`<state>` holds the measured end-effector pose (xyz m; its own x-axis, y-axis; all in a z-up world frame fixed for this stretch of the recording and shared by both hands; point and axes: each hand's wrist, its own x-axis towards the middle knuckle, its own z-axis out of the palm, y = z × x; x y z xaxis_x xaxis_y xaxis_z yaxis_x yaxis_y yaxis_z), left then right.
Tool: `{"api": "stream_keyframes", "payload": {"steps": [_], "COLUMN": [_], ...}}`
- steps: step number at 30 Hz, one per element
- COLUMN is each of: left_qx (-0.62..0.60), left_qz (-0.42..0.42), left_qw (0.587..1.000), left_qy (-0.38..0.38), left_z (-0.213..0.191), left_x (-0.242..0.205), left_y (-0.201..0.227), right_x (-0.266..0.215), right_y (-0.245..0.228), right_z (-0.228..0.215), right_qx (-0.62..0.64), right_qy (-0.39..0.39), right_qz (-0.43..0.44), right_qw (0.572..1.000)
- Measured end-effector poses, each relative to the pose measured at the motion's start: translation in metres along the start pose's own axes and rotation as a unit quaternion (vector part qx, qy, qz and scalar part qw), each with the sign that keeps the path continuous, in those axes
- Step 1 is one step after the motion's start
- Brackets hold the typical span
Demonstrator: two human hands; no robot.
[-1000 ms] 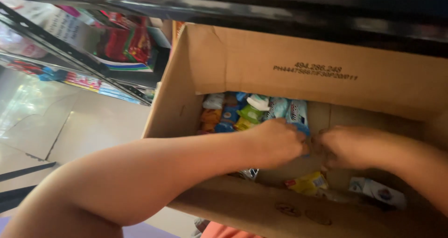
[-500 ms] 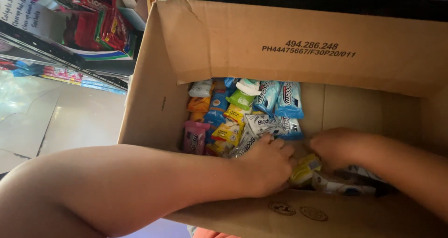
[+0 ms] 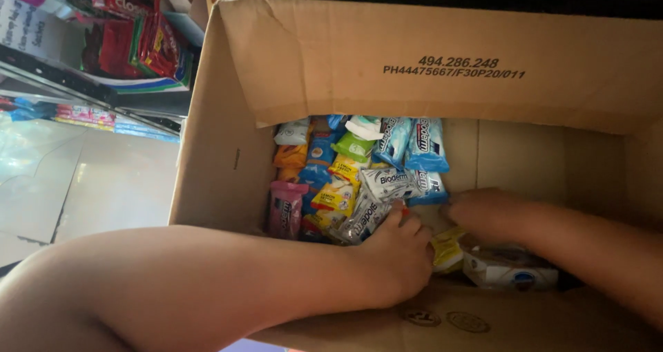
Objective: The person sits on the floor and takes various soap bars and boxes from a cardboard box, placing them onto a nearby shelf. They handle multiple brands, including Bioderm, SkinWhite, Myra, and Safeguard, arranging them in neat stacks and rows on the shelf.
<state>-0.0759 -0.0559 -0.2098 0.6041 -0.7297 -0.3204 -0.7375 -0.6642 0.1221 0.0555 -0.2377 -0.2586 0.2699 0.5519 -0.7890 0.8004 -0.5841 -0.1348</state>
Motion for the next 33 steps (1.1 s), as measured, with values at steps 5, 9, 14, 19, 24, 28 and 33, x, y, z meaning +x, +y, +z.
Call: {"api": "stream_keyframes", "payload": {"steps": [5,9,14,19,24,28,33], "left_qx": [-0.055,-0.046,-0.023,0.034,-0.125,-0.183,-0.035], "left_qz": [-0.018,-0.031,-0.036,-0.089,-0.174,-0.193,-0.168], "left_qw": [0.997,0.996,0.995,0.994,0.976,0.962,0.984], "left_qy": [-0.054,-0.065,-0.092,-0.054,-0.027,-0.058,-0.049], "left_z": [-0.007,-0.006,-0.02,-0.014,-0.065,-0.093,-0.098], "left_x": [0.004,0.003,0.002,0.014,0.012,0.005,-0.008], "left_y": [-0.002,-0.002,-0.005,-0.016,-0.06,-0.09,-0.122], "right_x": [-0.004,-0.001,0.003,-0.029,-0.042,-0.042,-0.026], "right_y": [-0.008,-0.006,0.0,-0.004,0.004,-0.013,-0.015], "right_z": [-0.003,-0.001,0.005,-0.05,-0.075,-0.087,-0.081], "right_qx": [0.043,0.079,0.015,0.001,0.126,0.21,0.38], "right_qy": [-0.027,-0.036,-0.049,-0.062,0.096,0.125,0.214], "right_qz": [0.001,-0.01,-0.039,-0.008,-0.084,-0.063,-0.082], "right_qw": [0.999,0.996,0.998,0.998,0.984,0.968,0.896]}}
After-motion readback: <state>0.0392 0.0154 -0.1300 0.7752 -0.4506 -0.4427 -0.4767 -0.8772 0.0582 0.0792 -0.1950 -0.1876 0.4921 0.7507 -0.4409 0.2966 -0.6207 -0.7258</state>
